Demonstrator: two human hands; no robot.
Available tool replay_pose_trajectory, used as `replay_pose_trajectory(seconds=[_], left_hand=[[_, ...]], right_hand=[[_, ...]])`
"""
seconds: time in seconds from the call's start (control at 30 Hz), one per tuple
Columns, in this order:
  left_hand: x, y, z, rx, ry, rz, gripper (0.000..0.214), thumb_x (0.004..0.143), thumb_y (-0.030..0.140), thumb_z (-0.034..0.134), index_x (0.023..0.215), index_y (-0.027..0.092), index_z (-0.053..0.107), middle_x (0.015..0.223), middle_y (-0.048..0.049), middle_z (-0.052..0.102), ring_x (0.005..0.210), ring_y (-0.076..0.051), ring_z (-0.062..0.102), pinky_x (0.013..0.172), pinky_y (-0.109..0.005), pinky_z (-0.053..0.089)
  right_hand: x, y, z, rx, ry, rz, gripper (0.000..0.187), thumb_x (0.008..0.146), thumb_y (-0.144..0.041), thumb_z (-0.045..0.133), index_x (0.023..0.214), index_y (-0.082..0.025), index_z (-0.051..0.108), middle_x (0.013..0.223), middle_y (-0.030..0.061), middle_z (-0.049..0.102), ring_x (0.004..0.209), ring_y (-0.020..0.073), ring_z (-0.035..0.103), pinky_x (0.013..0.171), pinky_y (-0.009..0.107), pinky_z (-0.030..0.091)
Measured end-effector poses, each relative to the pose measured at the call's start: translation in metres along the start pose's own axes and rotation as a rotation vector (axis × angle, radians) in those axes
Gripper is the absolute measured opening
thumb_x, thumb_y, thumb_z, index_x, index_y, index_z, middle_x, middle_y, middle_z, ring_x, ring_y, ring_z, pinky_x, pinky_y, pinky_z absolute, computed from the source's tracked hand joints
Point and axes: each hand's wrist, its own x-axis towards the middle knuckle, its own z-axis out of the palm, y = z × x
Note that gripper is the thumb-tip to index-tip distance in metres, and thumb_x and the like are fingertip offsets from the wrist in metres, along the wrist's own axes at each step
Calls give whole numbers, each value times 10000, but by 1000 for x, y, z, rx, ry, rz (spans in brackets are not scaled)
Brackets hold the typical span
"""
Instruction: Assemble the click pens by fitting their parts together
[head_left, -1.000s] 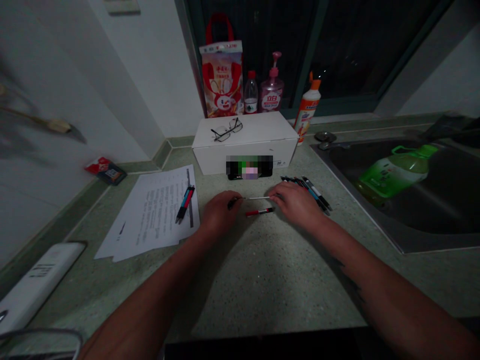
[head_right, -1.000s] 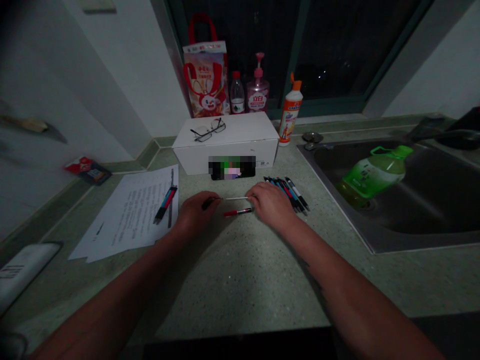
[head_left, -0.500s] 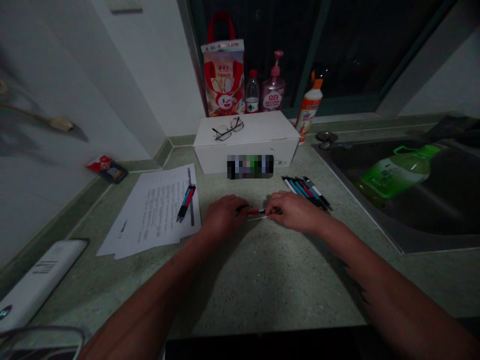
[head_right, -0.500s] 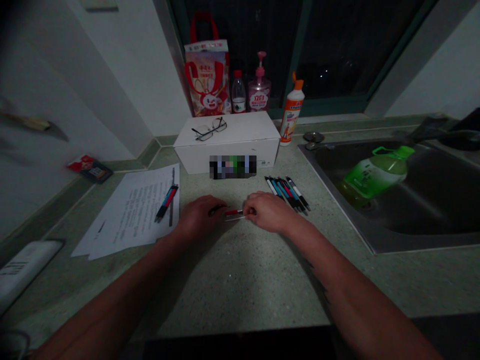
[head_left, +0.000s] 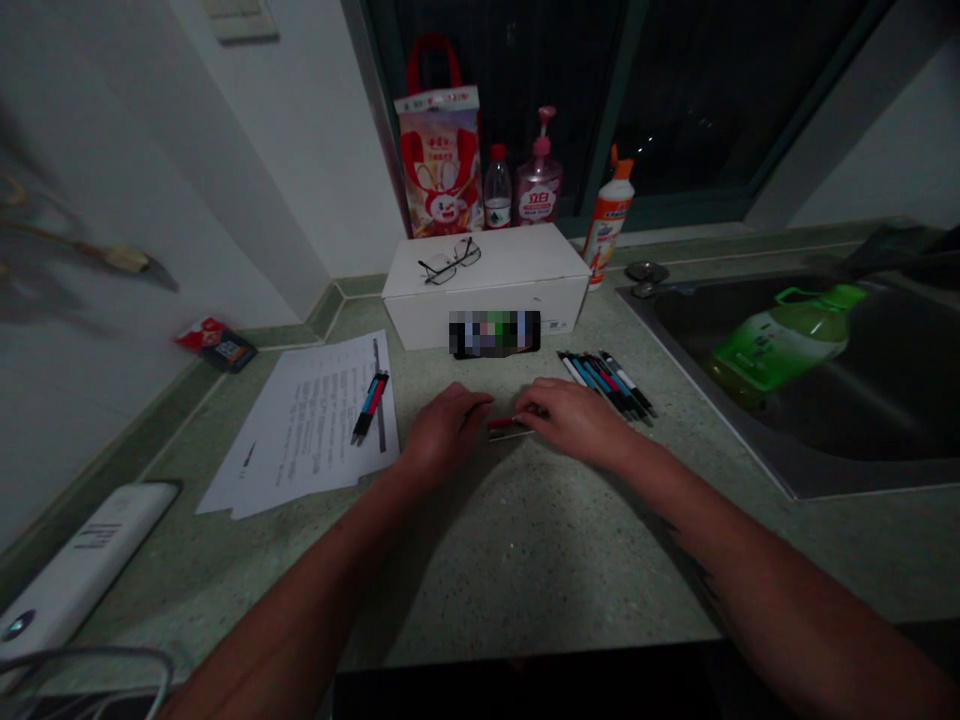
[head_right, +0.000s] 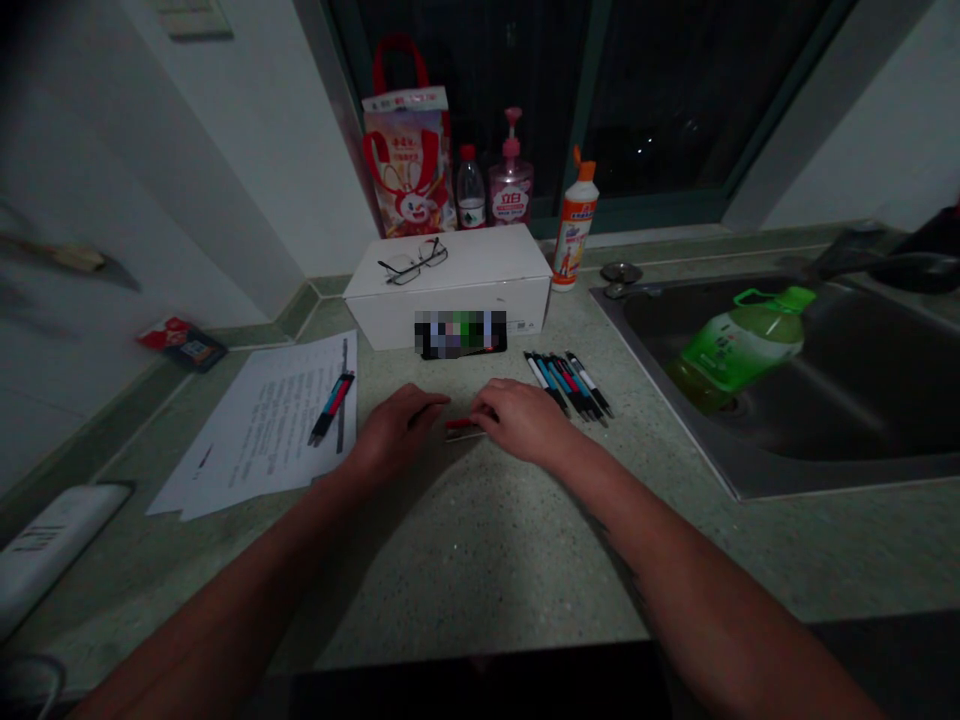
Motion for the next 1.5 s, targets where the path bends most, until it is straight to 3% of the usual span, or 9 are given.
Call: replay_pose_trajectory(seconds=[0.17, 0.27, 0.57, 0.77, 0.93, 1.07, 1.2, 1.33, 1.5], left_hand=[[-3, 4, 8, -353, -45, -7, 330, 949, 246, 566, 1266, 208, 653, 951, -65, 736, 857, -204, 684, 802, -355, 545], [-6, 6, 13, -499, -73, -94, 280, 935, 272, 613, 1201, 189, 642, 883, -52, 750, 784, -191, 697, 732, -330, 550], [3, 2, 9, -459, 198, -226, 70, 878, 220, 655, 878, 201, 723, 895, -52, 773, 828, -199, 703, 821, -370, 576], [5, 5, 8, -469, 167, -273, 72, 870, 219, 663, 863, 203, 733, 897, -54, 782, 839, -205, 709, 841, -391, 585], [4, 6, 6, -455, 166, -259, 67, 877, 203, 661, 857, 199, 725, 897, -56, 778, 839, -205, 712, 843, -392, 592], [4, 4, 6, -435, 177, -257, 74, 889, 200, 658, 877, 198, 731, 901, -58, 774, 848, -203, 712, 848, -390, 584], [4, 5, 6, -437, 157, -234, 77, 894, 191, 652, 881, 192, 728, 897, -62, 768, 846, -197, 711, 843, -378, 582], [4, 7, 5, -448, 148, -234, 63, 884, 194, 654, 864, 188, 714, 887, -59, 765, 835, -193, 706, 837, -370, 577], [3, 6, 7, -471, 139, -244, 51, 871, 223, 666, 848, 196, 702, 846, -43, 760, 808, -197, 701, 792, -360, 572]], right_hand=[[-2, -6, 6, 86, 67, -76, 160, 955, -269, 659, 1107, -232, 690, 994, 42, 708, 913, 205, 664, 777, 322, 464], [-2, -7, 7, 89, 31, -137, 135, 966, -227, 630, 1085, -233, 692, 1034, 44, 720, 962, 209, 669, 812, 328, 467], [1, -1, 3, 152, 112, 58, 174, 1006, -239, 544, 956, -211, 708, 945, 55, 732, 872, 210, 672, 766, 330, 456], [1, -4, 7, 277, 195, 108, 128, 896, -235, 711, 1015, -218, 668, 974, 53, 729, 842, 196, 674, 731, 316, 482], [2, -6, 7, 332, 106, 175, 244, 1016, -337, 541, 850, -211, 666, 811, 48, 742, 743, 189, 679, 707, 324, 486], [2, -5, 8, 455, 177, 157, 203, 893, -309, 713, 1068, -213, 678, 936, 45, 747, 799, 183, 679, 723, 308, 500], [3, -4, 12, 505, 88, 177, 203, 979, -344, 572, 911, -200, 699, 762, 27, 710, 683, 172, 639, 670, 314, 483], [3, -5, 13, 564, 150, 168, 185, 890, -304, 695, 1044, -202, 691, 876, 30, 741, 711, 164, 640, 668, 299, 488], [2, -8, 9, 456, 162, 107, 103, 944, -250, 624, 965, -204, 714, 847, 34, 731, 754, 177, 651, 724, 321, 490]])
